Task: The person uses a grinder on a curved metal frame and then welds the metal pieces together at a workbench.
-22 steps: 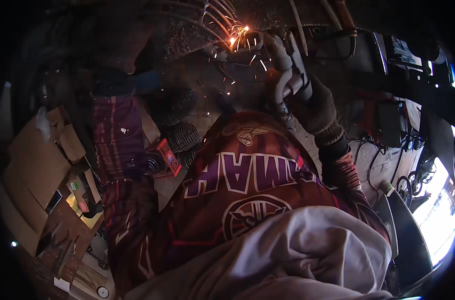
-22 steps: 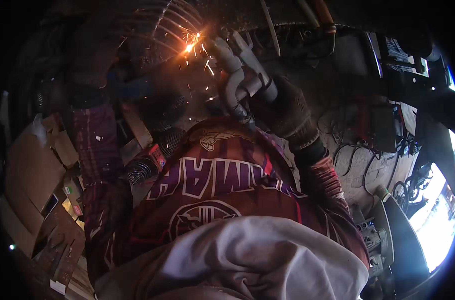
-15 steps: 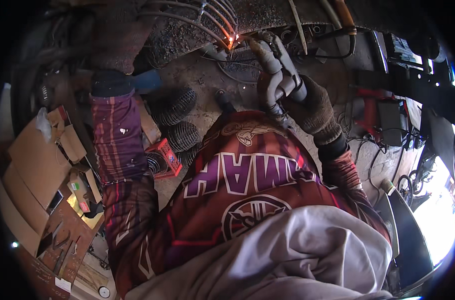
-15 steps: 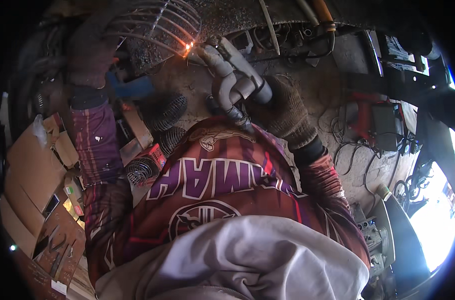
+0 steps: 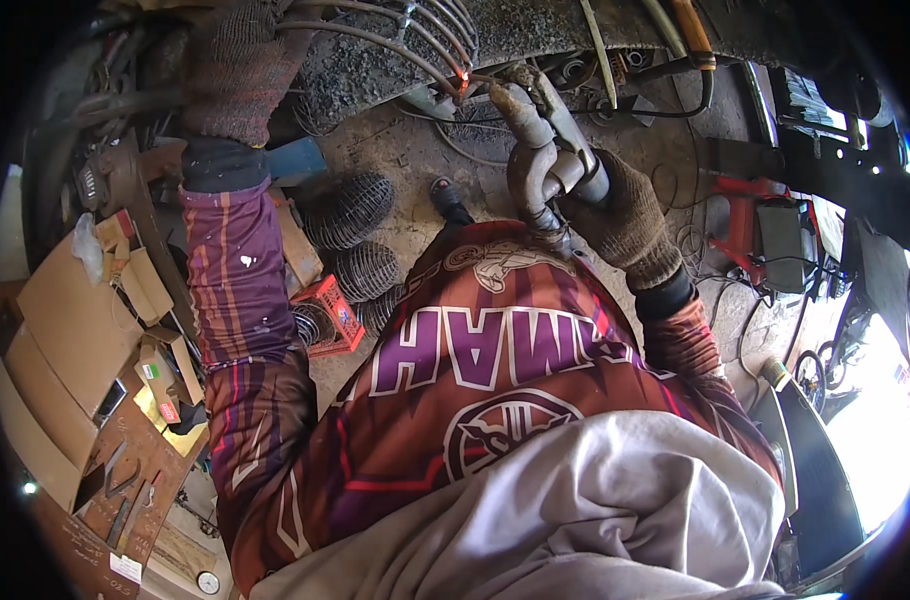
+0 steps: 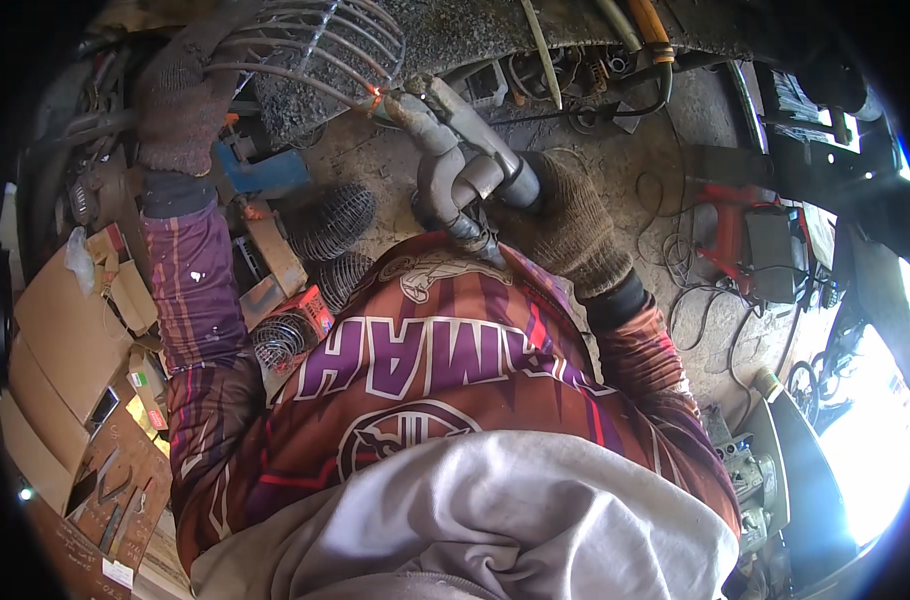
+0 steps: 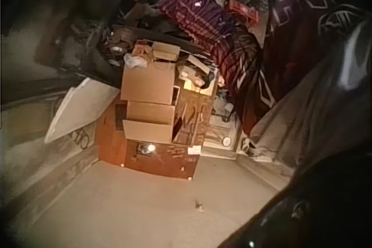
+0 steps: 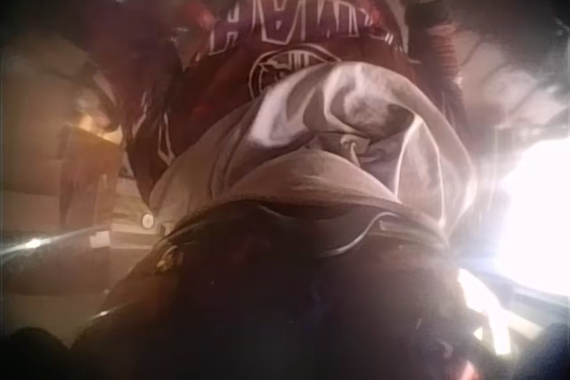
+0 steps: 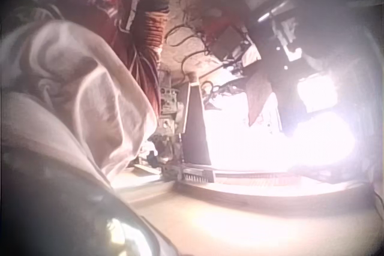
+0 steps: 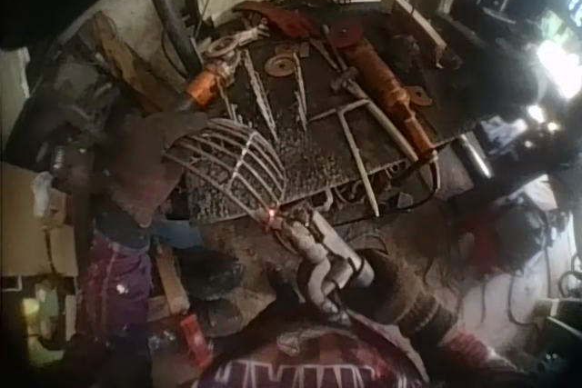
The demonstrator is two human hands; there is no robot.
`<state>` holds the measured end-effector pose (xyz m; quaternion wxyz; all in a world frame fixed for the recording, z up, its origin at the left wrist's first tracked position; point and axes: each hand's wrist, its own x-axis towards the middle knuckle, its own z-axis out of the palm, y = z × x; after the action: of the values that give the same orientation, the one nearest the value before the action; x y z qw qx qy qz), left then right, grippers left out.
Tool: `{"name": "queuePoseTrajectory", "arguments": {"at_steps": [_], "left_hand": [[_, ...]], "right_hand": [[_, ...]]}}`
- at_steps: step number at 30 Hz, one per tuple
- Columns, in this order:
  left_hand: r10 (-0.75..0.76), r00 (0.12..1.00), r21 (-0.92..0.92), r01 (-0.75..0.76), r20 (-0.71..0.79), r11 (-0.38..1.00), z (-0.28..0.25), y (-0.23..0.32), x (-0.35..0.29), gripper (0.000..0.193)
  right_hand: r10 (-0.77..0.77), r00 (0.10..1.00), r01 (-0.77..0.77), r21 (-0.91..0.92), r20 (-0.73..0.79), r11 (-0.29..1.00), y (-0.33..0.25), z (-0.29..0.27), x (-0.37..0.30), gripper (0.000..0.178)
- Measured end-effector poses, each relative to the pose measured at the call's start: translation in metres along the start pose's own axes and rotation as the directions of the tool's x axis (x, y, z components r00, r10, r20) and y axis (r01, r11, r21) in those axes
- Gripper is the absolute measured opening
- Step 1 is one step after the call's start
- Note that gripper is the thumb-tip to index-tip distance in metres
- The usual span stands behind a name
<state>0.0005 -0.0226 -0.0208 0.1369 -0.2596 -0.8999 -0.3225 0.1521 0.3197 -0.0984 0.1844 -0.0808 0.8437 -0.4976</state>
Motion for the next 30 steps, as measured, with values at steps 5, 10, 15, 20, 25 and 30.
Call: {"name": "queuePoseTrajectory", "arguments": {"at_steps": [5,10,15,20,25,30], "left_hand": [[0.123,0.992,0.216,-0.116,-0.017,0.969,-0.003,0.003,0.002,0.037],[0.024,1.0,0.205,-0.024,0.004,0.979,-0.004,0.008,0.001,0.036],[0.012,0.999,0.145,-0.006,-0.037,0.989,-0.001,0.0,-0.003,0.037],[-0.032,0.999,0.07,0.035,-0.041,0.997,-0.002,0.003,-0.007,0.038],[0.086,0.995,0.326,-0.1,0.057,0.94,-0.016,0.001,-0.01,0.035],[0.128,0.991,0.304,-0.133,0.034,0.943,-0.007,-0.003,-0.001,0.036]], "right_hand": [[-0.042,0.999,0.042,-0.052,-0.005,0.998,0.003,0.0,0.001,0.05],[-0.036,0.999,0.034,-0.08,-0.013,0.996,0.004,0.002,0.001,0.05],[-0.054,0.998,0.054,-0.023,-0.024,0.998,0.014,0.003,-0.001,0.046],[-0.055,0.997,0.033,0.362,0.051,0.932,0.019,0.003,0.002,0.036],[-0.074,0.997,0.069,0.282,0.006,0.957,-0.002,0.001,-0.001,0.039],[0.021,0.999,-0.012,0.183,-0.048,0.983,0.009,0.008,-0.003,0.045]]}}
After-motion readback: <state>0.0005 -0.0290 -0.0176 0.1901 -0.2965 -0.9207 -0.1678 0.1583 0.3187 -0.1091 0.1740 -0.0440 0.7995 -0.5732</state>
